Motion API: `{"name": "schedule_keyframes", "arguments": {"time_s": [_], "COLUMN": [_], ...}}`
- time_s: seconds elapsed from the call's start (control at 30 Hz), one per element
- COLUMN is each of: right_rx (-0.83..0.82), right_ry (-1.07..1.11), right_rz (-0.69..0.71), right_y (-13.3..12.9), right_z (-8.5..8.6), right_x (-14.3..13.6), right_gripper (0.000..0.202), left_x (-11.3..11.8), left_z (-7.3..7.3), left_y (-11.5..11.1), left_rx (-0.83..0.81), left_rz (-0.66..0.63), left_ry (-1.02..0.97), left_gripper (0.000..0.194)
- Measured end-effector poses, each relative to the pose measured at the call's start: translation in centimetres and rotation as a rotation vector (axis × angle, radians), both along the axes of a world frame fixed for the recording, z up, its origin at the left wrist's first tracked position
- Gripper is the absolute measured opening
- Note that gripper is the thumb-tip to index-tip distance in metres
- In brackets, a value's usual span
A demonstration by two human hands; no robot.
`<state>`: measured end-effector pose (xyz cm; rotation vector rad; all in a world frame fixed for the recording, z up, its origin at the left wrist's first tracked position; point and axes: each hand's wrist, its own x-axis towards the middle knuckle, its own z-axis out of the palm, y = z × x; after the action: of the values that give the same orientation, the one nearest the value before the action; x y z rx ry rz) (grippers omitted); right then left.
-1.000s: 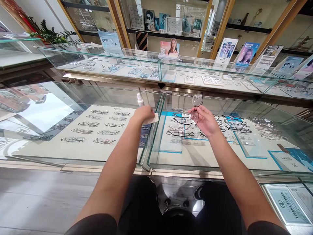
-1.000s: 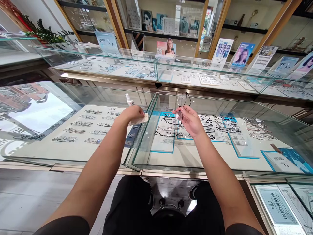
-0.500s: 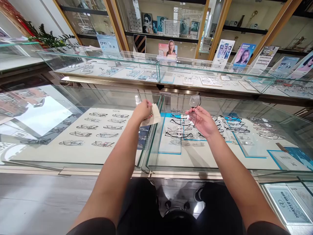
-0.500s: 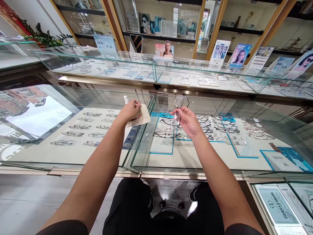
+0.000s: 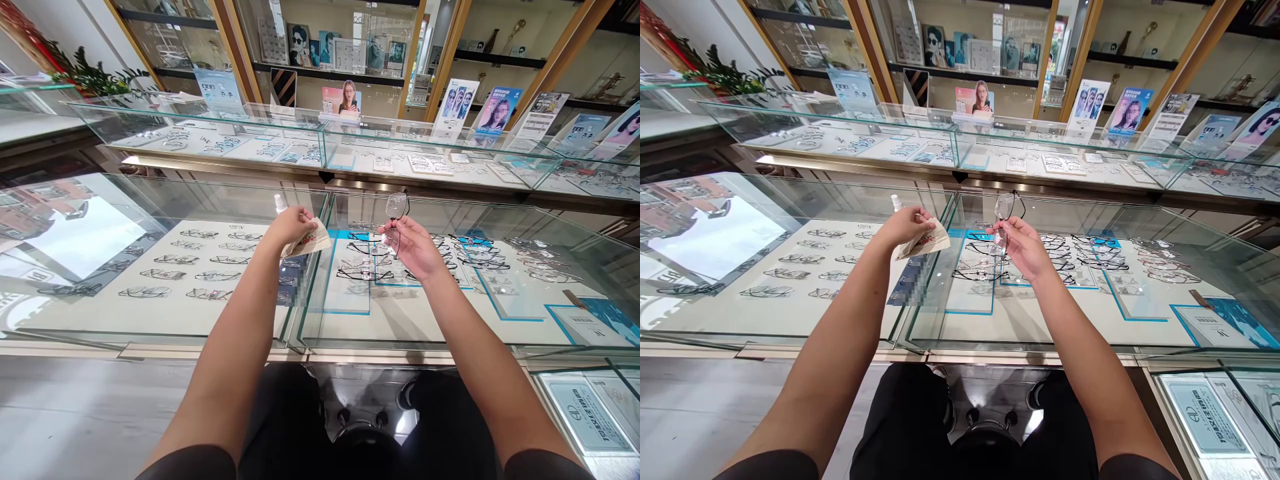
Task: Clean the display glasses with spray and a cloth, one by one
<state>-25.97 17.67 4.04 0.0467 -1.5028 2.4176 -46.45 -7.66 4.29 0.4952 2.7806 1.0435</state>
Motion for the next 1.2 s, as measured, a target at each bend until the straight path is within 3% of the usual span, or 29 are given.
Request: {"name": "schedule_keyframes", "arguments": {"time_s": [0.47,0.73,1.2], "right_rx": [-0.003,-0.008,-0.050], "right_ry": [-0.008,-0.005,-0.008], "right_rz": [0.005,0.010,0.027], "right_y": [0.01,-0.03,-0.05], "right_z": [0.02,-0.01,0.09], "right_x": [0.06,-0.01,-0.01], "right_gripper": [0.030,0.030,0.034], "left_x": [0.24,0.41,0.70], "left_z": [-0.39,-0.78,-0.95], "left_y": [-0.14,0.16,0.49], "left_rx": [0.055,0.082,0.110], "left_rz": [-0.061,-0.140,-0.145], "left_ry": [0.149,-0.005,0.011], "left_gripper": [0.012,0.010,0.020]}}
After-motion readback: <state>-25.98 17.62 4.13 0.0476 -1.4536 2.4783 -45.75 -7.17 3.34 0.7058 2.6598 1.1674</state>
